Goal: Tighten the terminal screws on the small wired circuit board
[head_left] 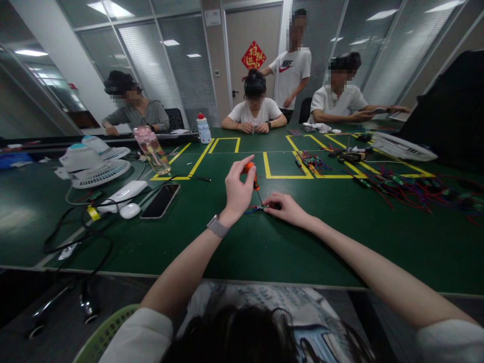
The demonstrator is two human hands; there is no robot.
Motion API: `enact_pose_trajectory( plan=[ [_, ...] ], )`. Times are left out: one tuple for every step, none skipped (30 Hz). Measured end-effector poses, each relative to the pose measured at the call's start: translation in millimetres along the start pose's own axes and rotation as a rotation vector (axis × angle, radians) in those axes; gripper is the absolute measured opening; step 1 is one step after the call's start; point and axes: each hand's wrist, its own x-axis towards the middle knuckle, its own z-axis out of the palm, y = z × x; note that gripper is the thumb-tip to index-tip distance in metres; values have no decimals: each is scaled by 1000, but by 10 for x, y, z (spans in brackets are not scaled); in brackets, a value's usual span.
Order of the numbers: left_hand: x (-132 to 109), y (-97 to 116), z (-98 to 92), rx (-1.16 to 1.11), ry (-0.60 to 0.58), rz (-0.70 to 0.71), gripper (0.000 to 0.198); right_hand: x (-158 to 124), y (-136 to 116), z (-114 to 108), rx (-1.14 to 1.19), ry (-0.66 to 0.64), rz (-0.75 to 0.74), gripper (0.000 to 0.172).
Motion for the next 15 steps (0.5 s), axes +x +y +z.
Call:
enact_pose_trajectory(
  plan=[
    [0, 0, 4, 19, 5, -3, 22, 0, 1, 0, 1, -2, 3, 15],
    [-1, -2, 9, 34, 5, -8, 21, 1, 1, -1, 1, -4, 5, 15],
    [-3, -7, 16, 39, -1, -15, 22, 2, -1, -2, 0, -5, 7, 14],
    [-6, -15, 24, 30, -15, -22, 24, 2, -3, -4, -1, -5, 7, 14],
    [-10, -24, 32, 4, -30, -30, 26, 2, -5, -5, -2, -6, 6, 14],
    [-14, -33, 41, -34, -47, -38, 29, 2, -8, -7, -5, -7, 6, 15],
    [-19, -40, 48, -78, -62, -47, 30, 2, -10, -8, -6, -10, 5, 15],
    [-23, -42, 52, -115, -73, -53, 31, 1, -10, -8, -6, -14, 4, 15],
    [-27, -39, 53, -137, -78, -57, 31, 1, -10, -8, -5, -15, 4, 14],
    [-28, -32, 50, -136, -73, -55, 30, 0, -8, -6, -3, -13, 3, 14],
    [-28, -23, 44, -99, -66, -44, 28, 0, -6, -5, 0, -10, 1, 14],
    [-26, -14, 37, -45, -62, -25, 26, 0, -3, -3, 3, -6, -1, 14],
    [-22, -7, 30, -3, -56, -12, 23, 0, 0, -2, 5, -3, -3, 14],
    [-18, -5, 25, 16, -50, -8, 22, 0, 1, -1, 7, 0, -4, 13],
    [-14, -7, 22, 22, -47, -12, 23, 0, 2, -1, 8, 1, -6, 13]
  ],
)
